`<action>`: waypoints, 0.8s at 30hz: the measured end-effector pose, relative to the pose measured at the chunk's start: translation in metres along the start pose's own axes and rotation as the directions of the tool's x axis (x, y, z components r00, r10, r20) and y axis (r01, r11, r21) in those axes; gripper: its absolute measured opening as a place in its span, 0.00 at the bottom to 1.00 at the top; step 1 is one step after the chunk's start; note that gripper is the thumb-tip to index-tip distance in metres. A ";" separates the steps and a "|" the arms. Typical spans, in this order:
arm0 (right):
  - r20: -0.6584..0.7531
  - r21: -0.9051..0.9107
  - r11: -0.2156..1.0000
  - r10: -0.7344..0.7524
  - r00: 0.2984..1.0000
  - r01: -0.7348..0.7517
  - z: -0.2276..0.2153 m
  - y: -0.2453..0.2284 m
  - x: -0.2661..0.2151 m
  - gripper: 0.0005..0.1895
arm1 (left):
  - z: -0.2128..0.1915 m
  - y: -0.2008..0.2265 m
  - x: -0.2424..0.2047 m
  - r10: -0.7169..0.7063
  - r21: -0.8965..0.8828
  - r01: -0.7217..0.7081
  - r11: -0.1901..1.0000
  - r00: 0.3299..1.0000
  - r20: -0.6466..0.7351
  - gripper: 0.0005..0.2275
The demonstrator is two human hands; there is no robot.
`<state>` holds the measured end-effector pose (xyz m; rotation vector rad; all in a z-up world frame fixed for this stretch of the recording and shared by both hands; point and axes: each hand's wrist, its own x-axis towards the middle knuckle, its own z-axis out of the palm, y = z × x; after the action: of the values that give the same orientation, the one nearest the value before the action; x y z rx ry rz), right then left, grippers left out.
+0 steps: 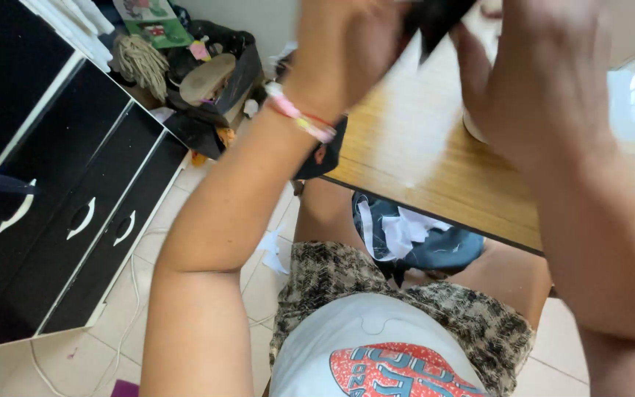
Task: Preparing a piece of patterned fabric for sewing by manipulating it with a small tool and scissors at a workstation.
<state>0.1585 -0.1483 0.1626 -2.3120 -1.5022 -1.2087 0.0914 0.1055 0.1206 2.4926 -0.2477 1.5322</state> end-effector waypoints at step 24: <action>0.292 0.255 0.882 0.321 0.901 -0.396 0.016 0.056 -0.235 0.25 | -0.122 0.057 -0.140 -0.201 0.113 0.167 0.979 0.845 0.495 0.18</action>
<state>0.1703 -0.3354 0.0089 -2.4327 -1.1395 -0.5675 -0.0901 0.0875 0.0544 2.8326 -0.0278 0.8014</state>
